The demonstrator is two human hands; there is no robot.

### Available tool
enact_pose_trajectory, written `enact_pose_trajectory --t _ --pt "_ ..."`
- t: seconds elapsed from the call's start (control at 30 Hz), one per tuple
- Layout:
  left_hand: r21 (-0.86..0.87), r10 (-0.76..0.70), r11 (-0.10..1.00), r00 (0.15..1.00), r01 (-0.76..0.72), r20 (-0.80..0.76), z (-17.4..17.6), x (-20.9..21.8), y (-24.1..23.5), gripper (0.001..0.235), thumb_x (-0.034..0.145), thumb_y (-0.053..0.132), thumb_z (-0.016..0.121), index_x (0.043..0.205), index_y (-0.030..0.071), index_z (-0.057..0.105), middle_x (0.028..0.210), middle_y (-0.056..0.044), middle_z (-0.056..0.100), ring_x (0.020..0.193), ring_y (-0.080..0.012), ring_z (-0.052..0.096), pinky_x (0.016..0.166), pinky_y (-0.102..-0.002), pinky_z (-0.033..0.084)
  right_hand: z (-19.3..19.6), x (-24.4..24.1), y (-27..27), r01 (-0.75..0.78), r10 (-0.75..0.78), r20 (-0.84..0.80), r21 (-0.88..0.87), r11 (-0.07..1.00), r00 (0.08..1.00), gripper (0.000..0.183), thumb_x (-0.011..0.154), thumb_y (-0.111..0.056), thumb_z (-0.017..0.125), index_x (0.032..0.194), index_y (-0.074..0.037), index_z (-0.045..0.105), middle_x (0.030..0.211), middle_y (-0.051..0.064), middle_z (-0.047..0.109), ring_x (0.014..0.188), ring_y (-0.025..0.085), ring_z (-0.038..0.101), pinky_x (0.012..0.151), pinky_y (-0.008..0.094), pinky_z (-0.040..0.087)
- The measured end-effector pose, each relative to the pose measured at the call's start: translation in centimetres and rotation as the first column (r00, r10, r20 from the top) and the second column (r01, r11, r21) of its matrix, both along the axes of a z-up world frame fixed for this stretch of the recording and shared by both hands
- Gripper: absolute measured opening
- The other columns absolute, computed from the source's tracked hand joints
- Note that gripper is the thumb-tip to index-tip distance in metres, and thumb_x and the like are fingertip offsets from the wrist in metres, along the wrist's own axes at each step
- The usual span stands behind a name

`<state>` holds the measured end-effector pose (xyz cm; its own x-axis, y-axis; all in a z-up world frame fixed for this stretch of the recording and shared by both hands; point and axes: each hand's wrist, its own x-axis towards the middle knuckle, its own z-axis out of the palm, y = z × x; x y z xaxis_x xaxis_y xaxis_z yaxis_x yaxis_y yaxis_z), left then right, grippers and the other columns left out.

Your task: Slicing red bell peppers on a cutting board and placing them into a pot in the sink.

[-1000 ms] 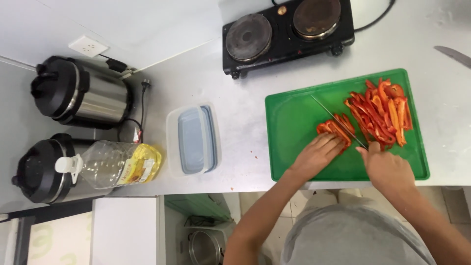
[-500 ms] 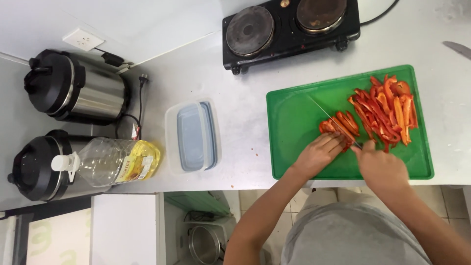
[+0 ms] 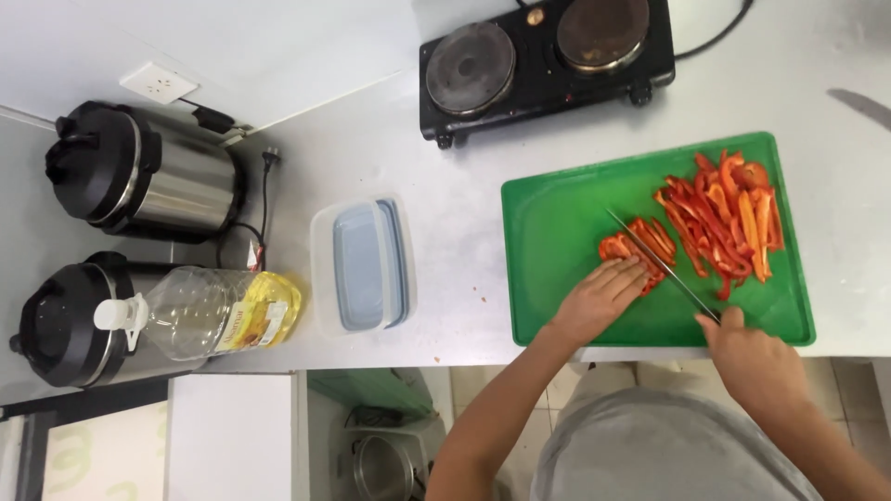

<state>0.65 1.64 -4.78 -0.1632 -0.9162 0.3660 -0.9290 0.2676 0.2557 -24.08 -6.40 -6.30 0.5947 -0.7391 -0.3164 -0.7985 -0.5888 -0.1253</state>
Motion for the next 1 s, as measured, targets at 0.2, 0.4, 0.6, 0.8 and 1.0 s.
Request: enact_pose_trajectory --t 0.2,0.4,0.6,0.8,1.0 --pt "0.023 -0.028 0.999 1.000 0.028 -0.006 2.4 -0.3 -0.7 0.038 0.093 0.007 0.063 0.130 -0.003 0.063 0.139 -0.017 0.061 0.137 -0.0306 0.056 0.121 -0.044 0.045 2.6 -0.4 -1.5 0.065 -0.064 0.083 -0.008 0.998 0.994 0.046 0.112 -0.046 0.042 0.096 -0.003 0.051 0.056 0.017 0.064 0.056 0.038 0.070 0.049 0.047 0.055" --pt "0.046 -0.016 0.999 1.000 0.017 -0.022 1.5 -0.6 -1.1 0.036 0.089 0.007 0.063 0.124 -0.002 0.065 0.128 -0.014 0.063 0.132 -0.0307 0.058 0.121 -0.044 0.046 5.9 0.9 -0.8 -0.083 0.086 0.099 -0.041 0.996 0.991 0.045 0.106 -0.046 0.044 0.093 -0.003 0.050 0.053 0.013 0.063 0.052 0.034 0.070 0.046 0.044 0.055" --pt "0.045 -0.028 0.999 0.999 0.030 -0.047 1.4 -0.6 -1.0 0.033 0.090 0.007 0.064 0.122 -0.002 0.067 0.126 -0.014 0.063 0.131 -0.0305 0.059 0.122 -0.046 0.045 5.4 4.0 -0.2 -0.042 0.063 0.124 -0.164 0.986 0.990 0.048 0.109 -0.048 0.046 0.086 -0.007 0.051 0.056 0.012 0.064 0.056 0.033 0.071 0.050 0.044 0.057" --pt "-0.010 0.003 1.000 1.000 -0.004 -0.027 1.8 -0.9 -0.8 0.033 0.090 0.007 0.064 0.121 -0.002 0.066 0.131 -0.016 0.064 0.132 -0.0309 0.059 0.121 -0.045 0.046 3.3 6.2 -1.9 -0.058 0.082 0.168 -0.138 0.989 0.982 0.046 0.107 -0.046 0.050 0.089 -0.005 0.055 0.054 0.012 0.065 0.053 0.033 0.071 0.045 0.043 0.057" --pt "-0.014 0.014 1.000 1.000 -0.014 -0.018 0.7 -1.0 -0.6 0.033 0.095 0.006 0.064 0.127 -0.003 0.065 0.132 -0.015 0.064 0.133 -0.0290 0.059 0.123 -0.043 0.045 -1.4 3.0 -1.0 -0.005 0.026 0.142 -0.146 0.989 0.990 0.051 0.109 -0.052 0.048 0.085 -0.007 0.053 0.055 0.012 0.064 0.059 0.033 0.072 0.051 0.044 0.058"
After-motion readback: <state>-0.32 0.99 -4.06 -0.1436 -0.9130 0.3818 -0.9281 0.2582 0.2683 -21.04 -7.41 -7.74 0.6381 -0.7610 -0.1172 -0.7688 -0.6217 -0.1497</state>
